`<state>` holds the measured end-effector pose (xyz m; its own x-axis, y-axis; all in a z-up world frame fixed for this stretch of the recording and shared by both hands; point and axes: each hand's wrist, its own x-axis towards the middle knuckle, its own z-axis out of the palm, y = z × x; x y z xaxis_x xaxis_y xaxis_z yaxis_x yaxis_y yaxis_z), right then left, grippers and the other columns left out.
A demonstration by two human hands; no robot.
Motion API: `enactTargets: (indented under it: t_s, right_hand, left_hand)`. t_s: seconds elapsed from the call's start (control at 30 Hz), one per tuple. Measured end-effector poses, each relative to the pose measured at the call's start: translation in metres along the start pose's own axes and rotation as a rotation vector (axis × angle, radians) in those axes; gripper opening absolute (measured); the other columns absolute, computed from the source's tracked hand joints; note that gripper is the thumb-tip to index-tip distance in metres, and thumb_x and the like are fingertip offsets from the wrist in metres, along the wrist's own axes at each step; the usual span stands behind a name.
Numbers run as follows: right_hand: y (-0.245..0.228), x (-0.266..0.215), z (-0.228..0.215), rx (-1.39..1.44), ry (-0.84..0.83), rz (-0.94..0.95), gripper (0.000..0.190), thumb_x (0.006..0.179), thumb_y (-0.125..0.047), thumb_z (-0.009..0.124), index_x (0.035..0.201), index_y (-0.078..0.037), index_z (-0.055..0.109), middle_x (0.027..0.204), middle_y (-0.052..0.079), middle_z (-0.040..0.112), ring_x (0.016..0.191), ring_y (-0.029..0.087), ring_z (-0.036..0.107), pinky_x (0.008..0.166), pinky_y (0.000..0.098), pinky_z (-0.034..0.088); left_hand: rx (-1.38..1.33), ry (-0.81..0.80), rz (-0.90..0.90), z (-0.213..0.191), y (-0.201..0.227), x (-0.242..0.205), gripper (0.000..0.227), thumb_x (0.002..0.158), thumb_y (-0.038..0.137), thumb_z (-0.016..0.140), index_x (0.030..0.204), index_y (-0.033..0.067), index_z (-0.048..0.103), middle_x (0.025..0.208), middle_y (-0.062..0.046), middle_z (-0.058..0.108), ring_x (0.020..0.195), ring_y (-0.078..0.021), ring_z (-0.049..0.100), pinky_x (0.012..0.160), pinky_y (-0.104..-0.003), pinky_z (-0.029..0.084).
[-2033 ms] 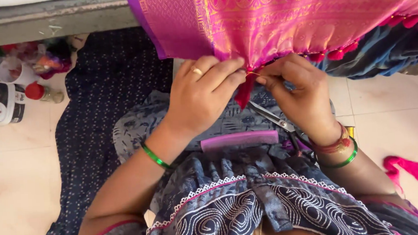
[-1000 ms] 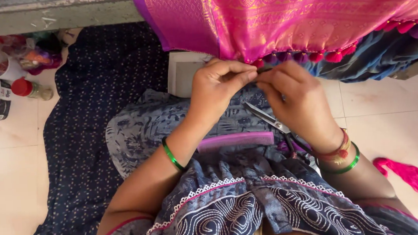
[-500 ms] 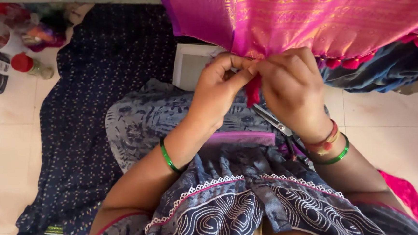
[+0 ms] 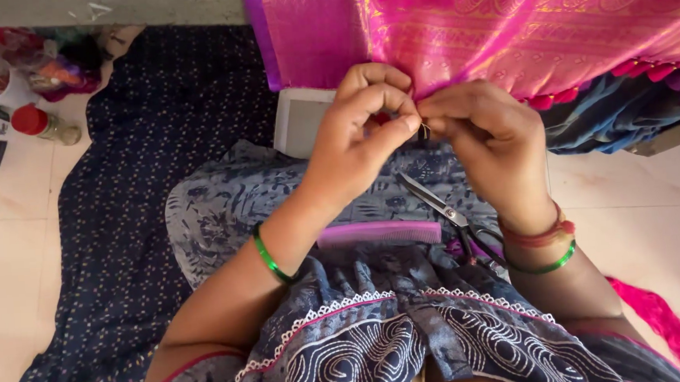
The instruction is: Tying and trimming decorative tassels on the edge of a sari fabric.
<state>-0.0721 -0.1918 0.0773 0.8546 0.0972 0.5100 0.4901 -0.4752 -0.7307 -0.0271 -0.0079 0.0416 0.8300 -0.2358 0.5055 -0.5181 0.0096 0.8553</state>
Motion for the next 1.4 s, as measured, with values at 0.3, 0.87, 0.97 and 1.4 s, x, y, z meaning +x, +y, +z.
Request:
enactTargets:
  t_s: [0.3,0.87,0.97,1.4]
  right_hand:
    - [0.021,-0.024,0.006,0.37,0.091,0.144,0.006,0.106,0.01,0.062,0.109,0.005,0.062,0.109,0.01,0.068,0.092,0.014,0.066,0.084,0.0269,0.056]
    - [0.023,-0.035,0.021,-0.148,0.079,-0.042,0.007,0.1,0.004,0.069,0.106,0.002,0.064,0.103,0.012,0.067,0.092,0.021,0.068,0.081,0.0353,0.055]
    - [0.02,-0.038,0.019,-0.382,-0.029,-0.227,0.011,0.091,0.008,0.067,0.097,-0.002,0.068,0.105,0.012,0.067,0.096,0.035,0.064,0.081,0.0409,0.051]
    - [0.109,-0.241,-0.038,-0.488,-0.317,0.399,0.021,0.092,-0.003,0.067,0.113,-0.002,0.067,0.108,0.019,0.067,0.099,0.039,0.065,0.085,0.045,0.054]
  left_hand:
    - [0.041,-0.1,0.131,0.001,0.011,0.005,0.014,0.086,0.006,0.085,0.095,0.0088,0.074,0.114,-0.004,0.061,0.103,-0.0194,0.057,0.077,-0.028,0.049]
    - [0.25,0.101,0.15,0.006,-0.033,-0.019,0.012,0.088,0.004,0.078,0.09,0.0079,0.068,0.102,-0.007,0.072,0.094,-0.0224,0.067,0.078,-0.032,0.05]
    - [-0.429,-0.064,-0.32,0.024,-0.062,-0.028,0.006,0.092,0.005,0.076,0.095,0.0042,0.072,0.101,-0.001,0.068,0.098,-0.0119,0.066,0.089,-0.029,0.055]
    - [-0.204,0.141,-0.039,0.013,-0.063,-0.034,0.01,0.094,0.007,0.074,0.091,0.0007,0.067,0.095,0.0,0.066,0.095,-0.0093,0.06,0.088,-0.027,0.046]
